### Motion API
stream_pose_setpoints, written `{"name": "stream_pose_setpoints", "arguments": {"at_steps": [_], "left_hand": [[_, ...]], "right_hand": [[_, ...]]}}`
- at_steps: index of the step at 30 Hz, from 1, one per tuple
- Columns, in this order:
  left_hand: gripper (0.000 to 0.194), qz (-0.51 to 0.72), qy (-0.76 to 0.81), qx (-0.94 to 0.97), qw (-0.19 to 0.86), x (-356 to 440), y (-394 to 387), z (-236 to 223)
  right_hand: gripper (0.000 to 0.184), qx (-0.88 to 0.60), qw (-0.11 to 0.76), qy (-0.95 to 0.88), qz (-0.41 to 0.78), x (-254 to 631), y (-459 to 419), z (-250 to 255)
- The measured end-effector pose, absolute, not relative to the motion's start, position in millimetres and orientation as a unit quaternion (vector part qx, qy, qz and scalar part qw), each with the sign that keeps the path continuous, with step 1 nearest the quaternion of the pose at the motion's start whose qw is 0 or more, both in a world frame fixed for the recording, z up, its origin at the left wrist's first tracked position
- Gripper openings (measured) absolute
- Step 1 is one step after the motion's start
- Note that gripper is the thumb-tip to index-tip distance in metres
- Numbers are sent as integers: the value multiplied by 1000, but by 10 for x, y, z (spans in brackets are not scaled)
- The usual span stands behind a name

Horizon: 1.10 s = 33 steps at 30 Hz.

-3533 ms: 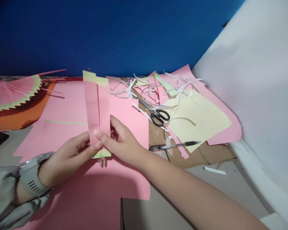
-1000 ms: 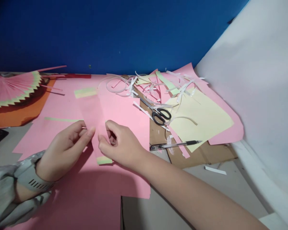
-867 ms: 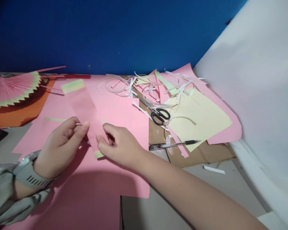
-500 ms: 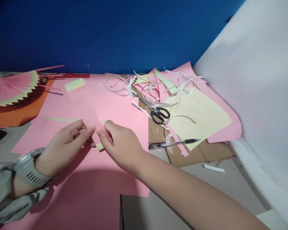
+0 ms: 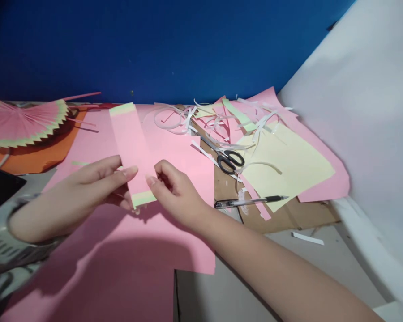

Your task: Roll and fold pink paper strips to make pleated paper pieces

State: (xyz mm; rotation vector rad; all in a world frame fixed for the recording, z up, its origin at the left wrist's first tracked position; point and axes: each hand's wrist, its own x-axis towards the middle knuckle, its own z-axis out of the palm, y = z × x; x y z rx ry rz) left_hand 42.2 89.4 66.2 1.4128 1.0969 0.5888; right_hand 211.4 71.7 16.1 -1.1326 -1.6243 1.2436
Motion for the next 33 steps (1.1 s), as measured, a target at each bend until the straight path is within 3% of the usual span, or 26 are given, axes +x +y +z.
{"name": "stream_pose_setpoints", "arguments": {"at_steps": [2, 7, 12, 24, 28, 31, 33], "left_hand": [[20, 286, 470, 581, 600, 466, 857, 562], [18, 342, 493, 623, 501, 511, 798, 341], [7, 300, 462, 620, 559, 501, 790, 246], [20, 329, 488, 643, 491, 468, 775, 243], [19, 356, 478, 630, 498, 461, 793, 252], [12, 397, 463, 585, 534, 487, 806, 292], [4, 411, 447, 537, 586, 513, 805, 322]], "right_hand": [[24, -449, 391, -638, 489, 2116, 728, 152], [33, -506, 339, -690, 391, 2077, 701, 175], [30, -549, 321, -704, 315, 2038, 643, 238], [25, -443, 291, -805, 266, 1990, 654, 215], [21, -393, 319, -804, 313, 2035, 665, 223], [17, -369, 377, -744, 410, 2094, 674, 223], [24, -371, 415, -672, 488, 2118, 686, 203]]}}
